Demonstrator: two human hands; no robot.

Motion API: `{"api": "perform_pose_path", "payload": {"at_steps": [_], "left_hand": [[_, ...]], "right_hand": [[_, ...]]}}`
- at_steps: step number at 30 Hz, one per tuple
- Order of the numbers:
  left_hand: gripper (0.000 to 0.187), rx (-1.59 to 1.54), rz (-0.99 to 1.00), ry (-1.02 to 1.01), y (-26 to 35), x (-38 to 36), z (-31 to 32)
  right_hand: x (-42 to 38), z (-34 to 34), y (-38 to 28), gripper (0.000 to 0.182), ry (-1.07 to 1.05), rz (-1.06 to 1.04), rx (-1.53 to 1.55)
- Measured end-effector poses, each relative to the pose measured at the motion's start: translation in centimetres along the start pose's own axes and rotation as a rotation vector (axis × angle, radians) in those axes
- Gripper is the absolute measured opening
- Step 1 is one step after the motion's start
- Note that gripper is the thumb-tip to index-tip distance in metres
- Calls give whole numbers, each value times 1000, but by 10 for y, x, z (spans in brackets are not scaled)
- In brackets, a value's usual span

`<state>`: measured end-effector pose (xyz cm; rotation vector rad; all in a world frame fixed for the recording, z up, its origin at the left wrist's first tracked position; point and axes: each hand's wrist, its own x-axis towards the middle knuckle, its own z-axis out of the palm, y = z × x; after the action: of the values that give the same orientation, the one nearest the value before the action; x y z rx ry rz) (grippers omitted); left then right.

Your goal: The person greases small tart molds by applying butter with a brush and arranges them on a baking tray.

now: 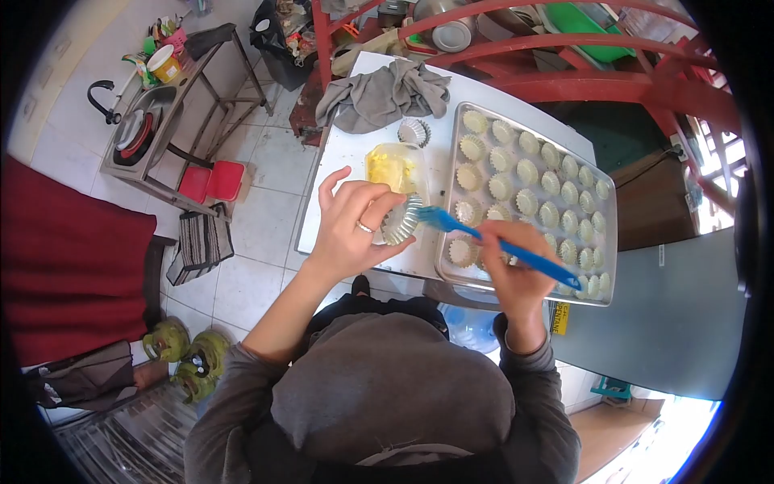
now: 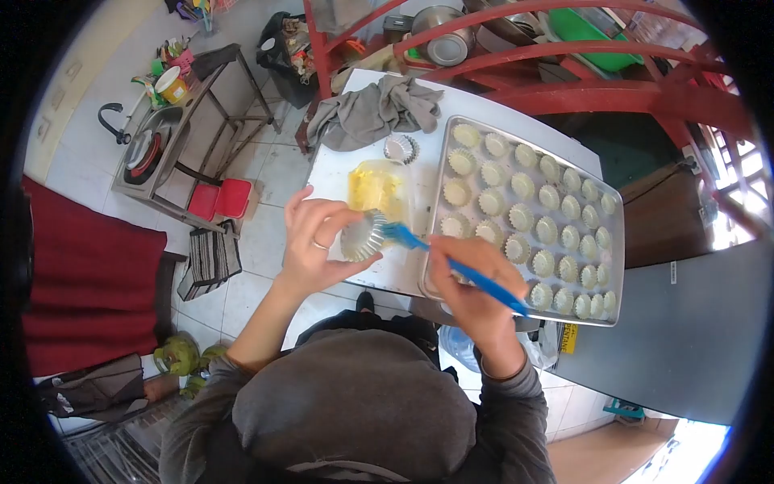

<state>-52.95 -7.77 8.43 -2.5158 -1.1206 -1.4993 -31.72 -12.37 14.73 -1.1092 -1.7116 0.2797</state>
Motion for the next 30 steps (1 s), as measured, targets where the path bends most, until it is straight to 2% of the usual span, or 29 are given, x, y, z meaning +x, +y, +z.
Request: {"api": "perform_pose_path", "payload": {"at_steps": [1, 5, 9, 12, 16, 19, 22, 25, 28, 30], "left_hand": [[57, 10, 10, 14, -2, -1, 0], [56, 65, 86, 67, -8, 2, 0], [56, 55, 92, 60, -14, 3, -6], [64, 65, 158, 74, -14, 3, -3], [65, 75, 200, 93, -20, 4, -4], [65, 57, 218, 95, -19, 6, -4], [65, 59, 272, 84, -19, 11, -4], [62, 40, 274, 55, -21, 11, -3], [58, 15, 269, 55, -17, 12, 1], [57, 26, 287, 47, -19, 15, -1]], "right_hand": [[-2, -3, 4, 18, 49, 16, 42], [8, 9, -6, 18, -134, -232, 32], [13, -12, -6, 20, -211, -169, 31], [21, -2, -7, 19, -196, -263, 107], [22, -14, -9, 18, -353, -191, 91], [25, -8, -5, 18, -211, -281, 160], [26, -9, -8, 18, -386, -195, 80], [27, -24, -7, 17, -358, -48, 105], [29, -10, -7, 18, -274, -118, 222], [27, -11, -4, 17, -348, -119, 236]]}}
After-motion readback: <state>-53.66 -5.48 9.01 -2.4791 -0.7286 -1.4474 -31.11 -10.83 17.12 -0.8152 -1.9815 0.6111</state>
